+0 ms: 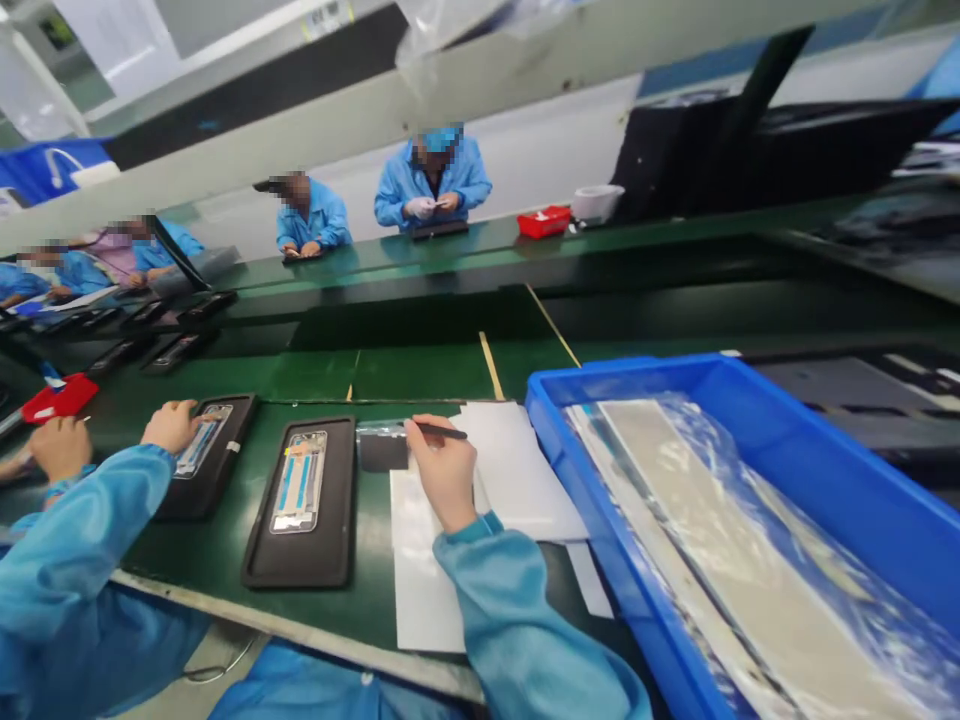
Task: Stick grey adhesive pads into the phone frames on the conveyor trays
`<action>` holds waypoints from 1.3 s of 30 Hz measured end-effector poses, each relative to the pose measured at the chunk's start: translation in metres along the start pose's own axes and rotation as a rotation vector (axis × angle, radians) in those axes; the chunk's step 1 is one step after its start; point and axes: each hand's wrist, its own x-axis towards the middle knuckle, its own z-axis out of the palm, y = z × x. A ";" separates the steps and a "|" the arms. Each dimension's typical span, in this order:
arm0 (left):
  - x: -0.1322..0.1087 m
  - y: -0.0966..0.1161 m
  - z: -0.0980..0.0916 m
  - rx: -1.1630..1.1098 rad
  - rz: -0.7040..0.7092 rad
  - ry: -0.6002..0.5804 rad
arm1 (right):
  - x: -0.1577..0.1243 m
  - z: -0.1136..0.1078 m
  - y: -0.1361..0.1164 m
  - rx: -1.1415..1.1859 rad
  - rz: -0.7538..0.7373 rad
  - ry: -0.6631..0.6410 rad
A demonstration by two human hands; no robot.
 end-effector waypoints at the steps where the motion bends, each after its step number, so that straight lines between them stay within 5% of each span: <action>1: -0.001 0.018 0.012 0.022 0.102 -0.014 | 0.000 0.000 0.001 0.009 0.001 0.012; 7: -0.045 0.137 0.103 -0.036 0.749 -0.300 | 0.000 -0.002 -0.004 0.117 0.057 0.055; 12: -0.070 0.189 0.142 -0.062 0.905 -0.337 | 0.000 -0.001 -0.002 0.158 0.068 0.045; 21: -0.066 0.198 0.167 -0.075 0.925 -0.343 | 0.004 -0.006 0.001 0.135 0.064 0.057; 39: -0.062 0.196 0.161 -0.130 0.935 -0.261 | -0.001 -0.010 0.004 0.032 -0.036 -0.053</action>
